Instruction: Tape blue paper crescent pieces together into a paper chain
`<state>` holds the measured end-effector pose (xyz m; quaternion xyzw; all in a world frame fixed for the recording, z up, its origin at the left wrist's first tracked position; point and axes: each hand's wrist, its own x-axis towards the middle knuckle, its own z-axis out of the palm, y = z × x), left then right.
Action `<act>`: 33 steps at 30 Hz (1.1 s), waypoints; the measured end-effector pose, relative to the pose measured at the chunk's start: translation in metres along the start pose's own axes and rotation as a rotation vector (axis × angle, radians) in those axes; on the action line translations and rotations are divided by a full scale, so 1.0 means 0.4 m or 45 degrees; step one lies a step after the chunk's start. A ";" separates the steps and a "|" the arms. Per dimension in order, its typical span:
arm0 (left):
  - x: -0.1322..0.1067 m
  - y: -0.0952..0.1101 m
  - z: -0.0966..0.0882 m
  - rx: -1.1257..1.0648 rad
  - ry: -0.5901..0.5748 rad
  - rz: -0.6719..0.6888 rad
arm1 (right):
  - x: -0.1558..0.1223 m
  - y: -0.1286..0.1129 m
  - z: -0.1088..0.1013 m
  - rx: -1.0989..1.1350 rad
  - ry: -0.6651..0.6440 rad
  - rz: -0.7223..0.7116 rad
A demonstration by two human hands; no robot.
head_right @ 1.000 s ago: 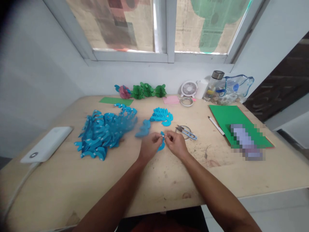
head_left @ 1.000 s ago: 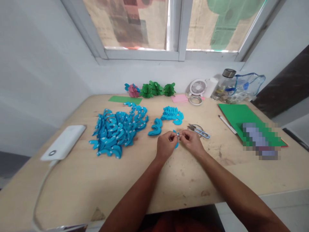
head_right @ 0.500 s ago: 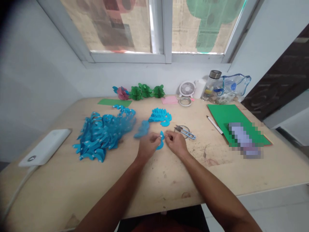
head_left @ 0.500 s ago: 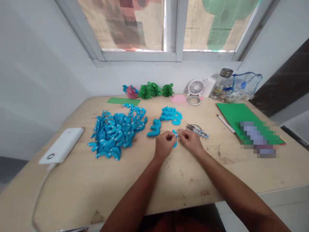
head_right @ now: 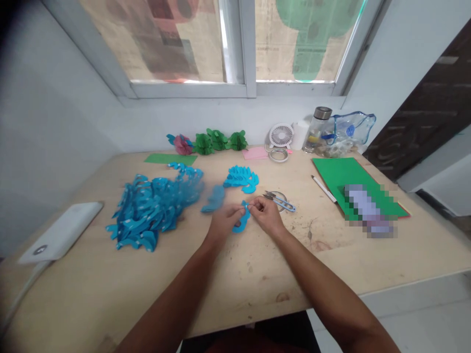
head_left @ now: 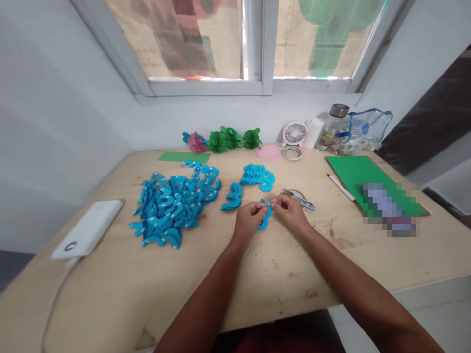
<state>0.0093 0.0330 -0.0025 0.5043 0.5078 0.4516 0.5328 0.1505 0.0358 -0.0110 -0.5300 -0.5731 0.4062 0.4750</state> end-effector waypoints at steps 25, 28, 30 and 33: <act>-0.007 -0.007 -0.009 1.044 0.093 0.273 | 0.021 -0.014 -0.142 -1.494 0.026 0.081; -0.011 -0.001 -0.010 1.211 0.104 0.300 | 0.025 -0.011 -0.143 -1.467 0.023 0.103; -0.011 -0.002 -0.014 1.253 0.137 0.350 | 0.032 -0.004 -0.151 -1.342 0.092 0.097; -0.006 -0.013 -0.019 1.237 0.211 0.471 | 0.046 0.009 -0.173 -0.975 0.320 0.108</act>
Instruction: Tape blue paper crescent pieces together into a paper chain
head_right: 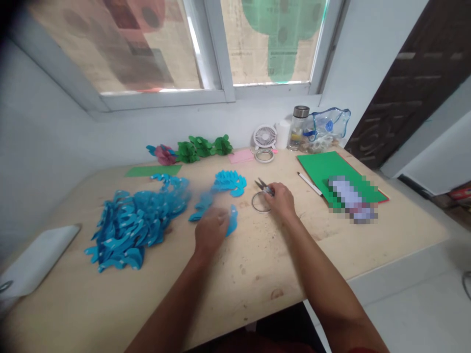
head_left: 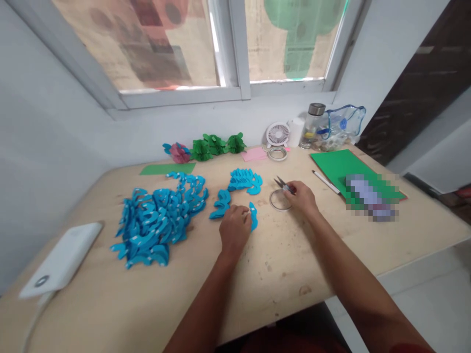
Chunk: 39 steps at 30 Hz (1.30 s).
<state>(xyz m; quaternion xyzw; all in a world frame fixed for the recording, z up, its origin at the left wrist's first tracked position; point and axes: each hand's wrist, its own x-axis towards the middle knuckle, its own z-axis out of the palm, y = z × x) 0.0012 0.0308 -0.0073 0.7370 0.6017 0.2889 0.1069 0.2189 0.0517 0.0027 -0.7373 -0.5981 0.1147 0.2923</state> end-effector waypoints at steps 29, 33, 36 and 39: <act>0.021 0.118 0.116 -0.748 -0.015 0.302 | 0.019 0.012 -0.016 1.613 0.108 0.404; 0.029 0.111 0.106 -0.925 -0.018 0.194 | 0.001 -0.015 -0.023 1.626 -0.145 0.352; 0.031 0.109 0.106 -0.986 -0.041 0.191 | -0.008 -0.029 -0.022 1.640 -0.226 0.310; 0.030 0.105 0.112 -1.010 -0.086 0.203 | -0.014 -0.037 -0.020 1.660 -0.237 0.284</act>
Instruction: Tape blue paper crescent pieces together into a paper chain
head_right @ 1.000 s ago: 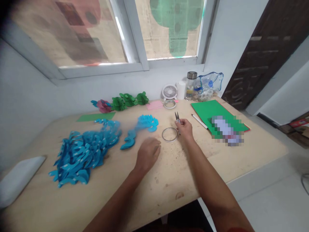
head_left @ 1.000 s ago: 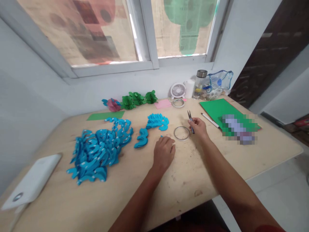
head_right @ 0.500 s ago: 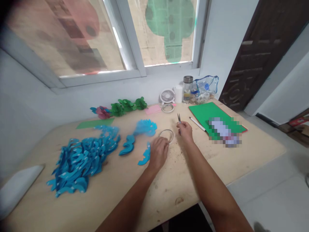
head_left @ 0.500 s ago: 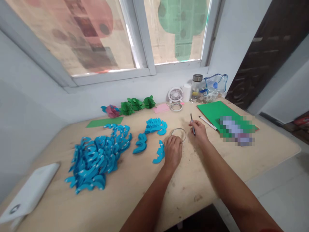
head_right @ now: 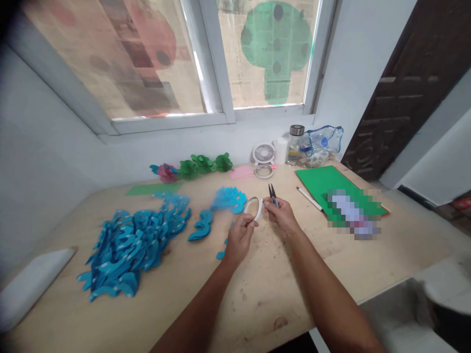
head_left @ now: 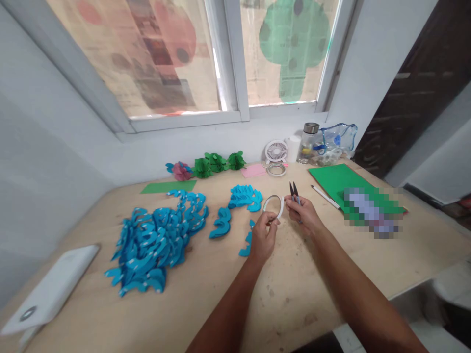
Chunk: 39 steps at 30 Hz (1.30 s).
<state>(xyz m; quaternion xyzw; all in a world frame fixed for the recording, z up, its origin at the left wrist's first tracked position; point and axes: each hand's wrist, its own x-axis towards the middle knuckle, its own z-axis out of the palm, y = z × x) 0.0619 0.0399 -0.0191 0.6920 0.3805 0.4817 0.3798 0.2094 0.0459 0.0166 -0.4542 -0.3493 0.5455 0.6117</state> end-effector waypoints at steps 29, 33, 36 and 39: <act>0.001 0.018 -0.013 0.133 0.033 0.132 | -0.026 0.006 0.024 -0.967 0.383 -0.617; 0.004 0.017 -0.018 0.168 0.052 0.118 | -0.017 0.007 0.023 -0.729 0.271 -0.417; 0.006 0.016 -0.022 0.167 0.078 0.109 | -0.018 0.004 0.023 -0.602 0.277 -0.374; 0.007 0.015 -0.023 0.142 0.079 0.116 | -0.024 -0.002 0.026 -0.545 0.285 -0.414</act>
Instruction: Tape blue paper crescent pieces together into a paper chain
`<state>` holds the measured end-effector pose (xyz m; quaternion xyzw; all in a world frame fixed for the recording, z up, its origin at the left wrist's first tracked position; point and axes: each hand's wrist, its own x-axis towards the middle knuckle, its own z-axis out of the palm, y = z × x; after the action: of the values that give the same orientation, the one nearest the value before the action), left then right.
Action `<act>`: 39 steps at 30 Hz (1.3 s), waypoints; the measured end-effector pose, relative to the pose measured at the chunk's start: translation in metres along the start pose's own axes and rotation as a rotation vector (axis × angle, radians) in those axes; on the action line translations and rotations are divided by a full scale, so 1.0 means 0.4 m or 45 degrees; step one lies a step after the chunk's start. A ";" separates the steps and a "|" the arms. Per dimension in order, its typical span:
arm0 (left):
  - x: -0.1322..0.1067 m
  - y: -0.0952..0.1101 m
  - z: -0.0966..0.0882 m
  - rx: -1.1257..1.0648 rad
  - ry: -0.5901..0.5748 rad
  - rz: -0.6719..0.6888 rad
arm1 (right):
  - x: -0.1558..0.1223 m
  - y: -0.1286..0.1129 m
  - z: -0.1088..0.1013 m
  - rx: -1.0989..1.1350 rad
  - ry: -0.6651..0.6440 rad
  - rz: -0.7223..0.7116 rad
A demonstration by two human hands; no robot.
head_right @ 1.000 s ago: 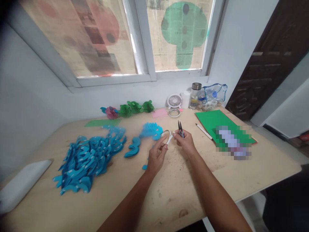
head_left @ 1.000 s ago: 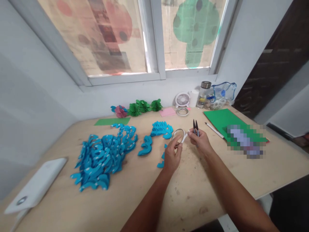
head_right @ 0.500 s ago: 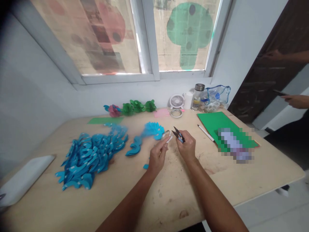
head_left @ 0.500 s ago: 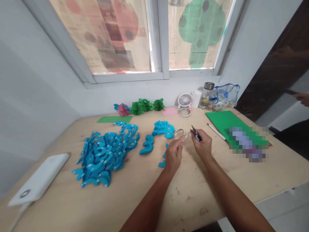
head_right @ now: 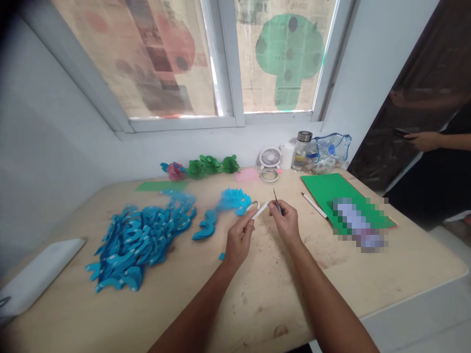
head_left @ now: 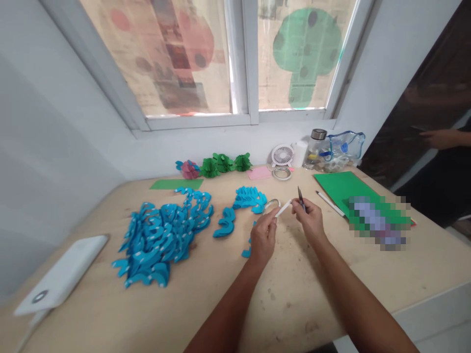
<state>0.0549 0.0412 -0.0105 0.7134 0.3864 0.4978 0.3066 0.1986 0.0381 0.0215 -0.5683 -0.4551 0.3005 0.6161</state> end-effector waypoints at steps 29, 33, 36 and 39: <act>0.018 0.008 -0.018 -0.171 0.081 -0.152 | 0.006 0.010 -0.008 0.235 -0.514 0.384; 0.019 0.009 -0.019 -0.209 0.059 -0.139 | 0.006 0.009 -0.011 0.199 -0.526 0.376; 0.021 0.012 -0.021 -0.222 0.063 -0.119 | 0.008 0.006 -0.014 0.172 -0.515 0.357; 0.024 0.015 -0.023 -0.240 0.058 -0.114 | 0.010 0.005 -0.016 0.162 -0.543 0.336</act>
<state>0.0496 0.0468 0.0017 0.6520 0.3762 0.5338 0.3854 0.2061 0.0393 0.0208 -0.5067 -0.4767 0.5194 0.4962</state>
